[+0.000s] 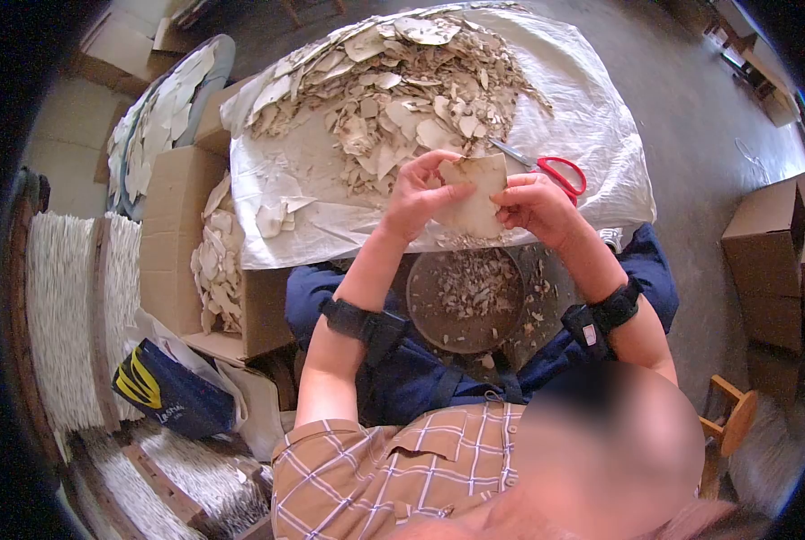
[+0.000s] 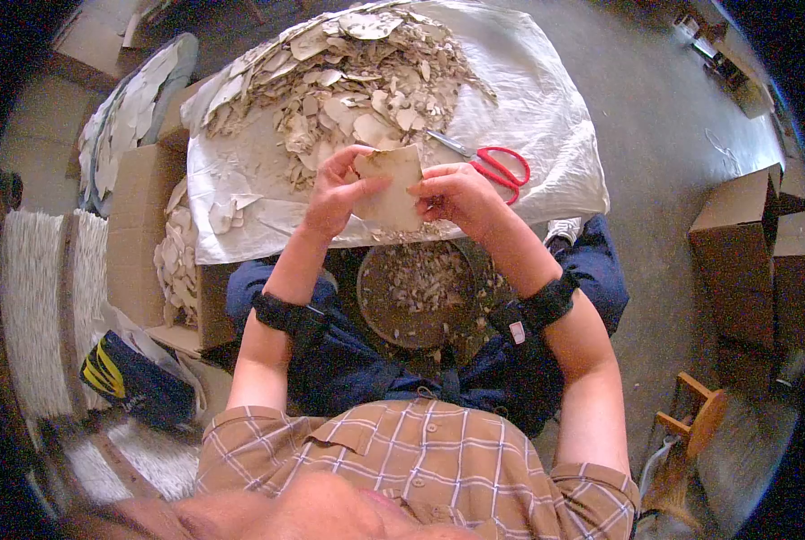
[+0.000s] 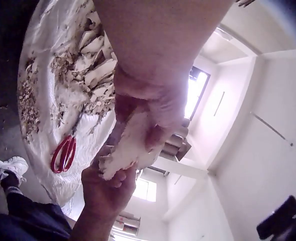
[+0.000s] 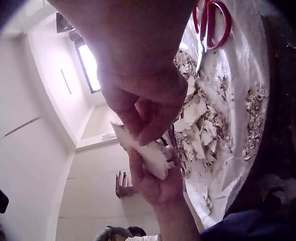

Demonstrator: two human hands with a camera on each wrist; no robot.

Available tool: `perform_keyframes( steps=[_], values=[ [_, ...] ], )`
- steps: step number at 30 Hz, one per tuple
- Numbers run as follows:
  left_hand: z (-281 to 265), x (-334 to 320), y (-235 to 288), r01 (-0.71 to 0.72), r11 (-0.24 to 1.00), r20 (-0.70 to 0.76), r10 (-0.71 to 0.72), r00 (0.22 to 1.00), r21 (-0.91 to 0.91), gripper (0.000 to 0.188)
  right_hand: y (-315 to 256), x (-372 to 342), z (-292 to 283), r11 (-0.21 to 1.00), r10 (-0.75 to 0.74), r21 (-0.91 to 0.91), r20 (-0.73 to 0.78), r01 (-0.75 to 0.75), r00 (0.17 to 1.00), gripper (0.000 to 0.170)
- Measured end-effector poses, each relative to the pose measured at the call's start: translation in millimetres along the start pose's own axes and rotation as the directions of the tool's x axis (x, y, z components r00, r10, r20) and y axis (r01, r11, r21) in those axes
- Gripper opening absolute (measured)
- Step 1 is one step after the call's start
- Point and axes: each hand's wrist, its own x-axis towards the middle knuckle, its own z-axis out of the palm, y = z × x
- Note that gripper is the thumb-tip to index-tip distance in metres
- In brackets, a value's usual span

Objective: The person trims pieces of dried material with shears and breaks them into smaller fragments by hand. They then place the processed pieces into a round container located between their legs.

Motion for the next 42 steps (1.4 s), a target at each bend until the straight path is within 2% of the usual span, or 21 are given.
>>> perform_keyframes(
  steps=[2, 6, 8, 9, 12, 14, 17, 19, 21, 23, 24, 26, 30, 32, 34, 35, 38, 40, 42],
  values=[
    [-1.2, -0.3, -0.1, 0.009, 1.000, 0.028, -0.009, 1.000, -0.018, 0.031, 0.4, -0.2, -2.8, 1.000, 0.004, -0.002, 0.056, -0.004, 0.998, 0.015],
    [-4.0, -0.9, 1.3, 0.048, 0.999, 0.060, -0.048, 0.997, -0.002, 0.031, 3.0, -2.7, -1.6, 1.000, 0.017, -0.006, 0.025, -0.017, 1.000, 0.016],
    [-4.3, -1.3, 1.1, 0.075, 0.997, 0.070, -0.075, 0.995, 0.011, 0.031, 2.2, -4.6, -2.2, 0.983, -0.024, -0.179, 0.024, 0.028, 0.999, 0.017],
    [-4.6, -1.3, 0.2, 0.077, 0.997, 0.084, -0.076, 0.994, -0.004, 0.032, 1.9, -5.3, -2.4, 0.983, -0.024, -0.179, 0.024, 0.027, 0.999, 0.017],
    [-3.8, -2.5, -0.8, 0.088, 0.994, 0.119, -0.080, 0.990, -0.061, 0.033, 2.4, -7.4, -1.7, 0.991, -0.014, -0.130, 0.062, 0.022, 0.998, 0.017],
    [-2.4, -2.6, -0.2, 0.097, 0.990, 0.144, -0.082, 0.986, -0.101, 0.034, 3.8, -9.9, 0.8, 0.998, 0.056, -0.001, 0.089, -0.056, 0.994, 0.016],
    [-3.2, -3.1, -0.2, 0.112, 0.989, 0.165, -0.096, 0.982, -0.092, 0.035, 5.7, -11.5, 3.2, 0.991, 0.072, 0.104, 0.124, -0.085, 0.990, 0.016],
    [-2.1, -3.2, 0.6, 0.157, 0.972, 0.187, -0.124, 0.975, -0.175, 0.036, 8.7, -11.4, 4.8, 0.987, 0.072, 0.134, 0.150, -0.093, 0.986, 0.016],
    [-1.9, -2.1, 1.1, 0.147, 0.972, 0.160, -0.118, 0.980, -0.183, 0.036, 7.3, -9.9, 5.9, 0.982, 0.071, 0.162, 0.172, -0.099, 0.983, 0.016],
    [-1.8, 0.8, 1.5, 0.136, 0.972, 0.137, -0.111, 0.984, -0.193, 0.035, 4.7, -7.8, 8.8, 0.995, -0.041, 0.094, 0.140, 0.028, 0.989, 0.015],
    [-2.4, 1.5, 2.0, 0.118, 0.971, 0.093, -0.100, 0.991, -0.208, 0.035, 3.9, -7.5, 9.9, 0.995, -0.042, 0.092, 0.140, 0.029, 0.989, 0.015],
    [-5.5, 3.4, 2.2, 0.099, 0.971, 0.047, -0.090, 0.995, -0.218, 0.035, 2.8, -6.5, 12.7, 0.995, -0.090, 0.046, 0.034, 0.088, 0.995, 0.023],
    [-7.8, 4.7, 3.1, 0.121, 0.978, -0.018, -0.125, 0.992, -0.168, 0.036, 0.0, -7.4, 16.9, 0.992, -0.123, -0.005, 0.003, 0.123, 0.992, 0.022],
    [-6.7, 2.7, 3.9, 0.130, 0.982, -0.033, -0.135, 0.990, -0.135, 0.036, 1.2, -6.6, 14.9, 0.937, -0.169, -0.305, 0.028, 0.169, 0.985, 0.022],
    [-5.8, 2.3, 3.6, 0.088, 0.996, -0.042, -0.087, 0.995, 0.026, 0.035, 2.2, -4.4, 15.2, 0.916, -0.179, -0.362, 0.017, 0.173, 0.984, 0.022],
    [-6.2, 2.6, 2.7, 0.090, 0.996, -0.042, -0.089, 0.995, 0.026, 0.035, 3.1, -4.1, 15.4, 0.891, -0.188, -0.419, 0.005, 0.173, 0.982, 0.022],
    [-8.9, 5.0, 1.6, 0.085, 0.996, -0.101, -0.081, 0.992, 0.039, 0.035, 1.7, -6.3, 21.8, 0.871, -0.244, -0.444, -0.026, 0.208, 0.969, 0.021],
    [-10.2, 4.3, 2.4, 0.072, 0.985, -0.084, -0.059, 0.995, 0.155, 0.040, 2.6, -3.7, 17.4, 0.878, -0.240, -0.429, -0.008, 0.213, 0.971, 0.018],
    [-9.9, 3.6, 5.9, 0.093, 0.991, -0.090, -0.084, 0.992, 0.100, 0.039, 3.7, 0.0, 12.3, 0.884, -0.235, -0.413, 0.012, 0.219, 0.972, 0.014]
  ],
)
